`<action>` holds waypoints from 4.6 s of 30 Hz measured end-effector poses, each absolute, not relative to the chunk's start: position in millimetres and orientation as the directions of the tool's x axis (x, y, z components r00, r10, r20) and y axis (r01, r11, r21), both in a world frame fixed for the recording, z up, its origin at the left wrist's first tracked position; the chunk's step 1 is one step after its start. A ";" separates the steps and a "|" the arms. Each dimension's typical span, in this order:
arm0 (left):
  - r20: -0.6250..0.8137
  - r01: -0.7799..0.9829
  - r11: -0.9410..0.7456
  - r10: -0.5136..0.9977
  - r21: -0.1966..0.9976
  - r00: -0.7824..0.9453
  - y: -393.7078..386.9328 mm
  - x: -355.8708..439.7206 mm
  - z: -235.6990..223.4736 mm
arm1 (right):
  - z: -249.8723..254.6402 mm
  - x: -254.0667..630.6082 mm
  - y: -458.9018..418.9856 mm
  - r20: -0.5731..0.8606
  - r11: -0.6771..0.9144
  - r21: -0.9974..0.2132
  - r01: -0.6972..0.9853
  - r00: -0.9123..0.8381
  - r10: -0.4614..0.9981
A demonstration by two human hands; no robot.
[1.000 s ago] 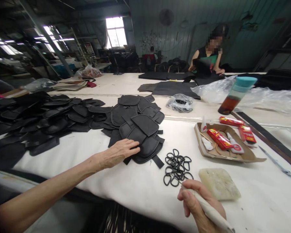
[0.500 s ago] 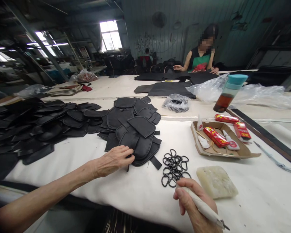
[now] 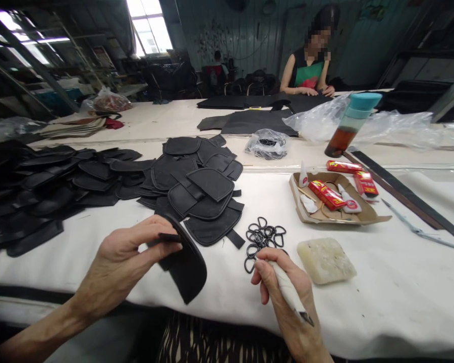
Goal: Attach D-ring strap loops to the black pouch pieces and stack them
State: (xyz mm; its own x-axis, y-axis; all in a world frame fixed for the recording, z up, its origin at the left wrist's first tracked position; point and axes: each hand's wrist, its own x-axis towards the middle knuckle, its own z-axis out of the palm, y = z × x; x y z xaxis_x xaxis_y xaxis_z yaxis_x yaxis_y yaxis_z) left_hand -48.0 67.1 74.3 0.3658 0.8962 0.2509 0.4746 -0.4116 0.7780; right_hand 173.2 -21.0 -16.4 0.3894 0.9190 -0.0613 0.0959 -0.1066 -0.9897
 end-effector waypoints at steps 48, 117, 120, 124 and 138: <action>-0.283 0.272 0.203 0.912 0.941 0.297 55.9 -9.6 1.7 | -18.3 178.3 9.1 0.293 0.158 -0.866 0.475 0.226 0.929; -0.142 0.349 0.000 0.914 0.937 0.381 75.0 -2.8 -19.8 | -33.3 147.2 -38.6 0.364 0.285 -0.798 0.531 0.049 0.930; -0.136 0.352 -0.008 0.913 0.936 0.384 75.5 -1.4 -22.4 | -44.4 144.5 -43.4 0.398 0.389 -0.695 0.604 -0.128 0.909; -0.129 0.350 -0.019 0.909 0.937 0.396 76.4 -2.3 -21.6 | -43.5 136.9 -36.6 0.441 0.464 -0.525 0.714 -0.238 0.865; -0.118 0.321 -0.021 0.906 0.947 0.407 76.6 -5.1 -21.0 | -20.0 124.3 -18.1 0.146 0.573 -0.097 0.814 -0.558 0.817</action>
